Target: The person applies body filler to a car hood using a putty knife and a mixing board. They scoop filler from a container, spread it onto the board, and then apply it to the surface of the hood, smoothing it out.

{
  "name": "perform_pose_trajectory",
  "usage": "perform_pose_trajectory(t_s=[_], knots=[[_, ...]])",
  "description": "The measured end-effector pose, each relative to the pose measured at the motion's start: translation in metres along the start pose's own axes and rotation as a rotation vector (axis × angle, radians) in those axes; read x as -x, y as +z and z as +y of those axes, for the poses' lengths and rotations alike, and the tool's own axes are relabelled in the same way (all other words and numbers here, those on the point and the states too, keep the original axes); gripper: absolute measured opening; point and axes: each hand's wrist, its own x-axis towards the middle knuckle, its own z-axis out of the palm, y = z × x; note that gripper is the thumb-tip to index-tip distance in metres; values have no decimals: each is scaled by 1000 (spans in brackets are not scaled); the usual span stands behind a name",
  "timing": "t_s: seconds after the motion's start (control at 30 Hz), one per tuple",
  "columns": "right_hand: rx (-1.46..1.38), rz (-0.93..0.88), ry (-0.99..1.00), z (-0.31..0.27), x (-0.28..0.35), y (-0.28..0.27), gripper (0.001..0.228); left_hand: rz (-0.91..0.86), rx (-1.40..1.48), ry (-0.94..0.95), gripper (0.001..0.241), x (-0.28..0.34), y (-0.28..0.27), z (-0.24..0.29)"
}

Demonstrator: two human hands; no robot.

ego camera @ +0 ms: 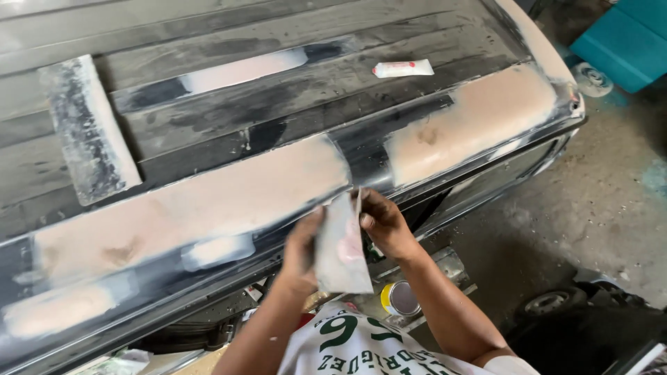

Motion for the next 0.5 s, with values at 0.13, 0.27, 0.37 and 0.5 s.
perform_pose_trajectory(t_s=[0.13,0.27,0.37,0.5], knots=[[-14,500,92,-4,9,-31,44,-24,-308,224,18,-72,-109,3],[21,438,82,-47,10,25,44,133,-573,239,44,-84,-120,-3],[107,370,102,-60,20,24,37,249,-507,440,44,-93,-117,18],[468,234,-30,-90,25,27,28,-123,-606,563,40,-90,-118,10]])
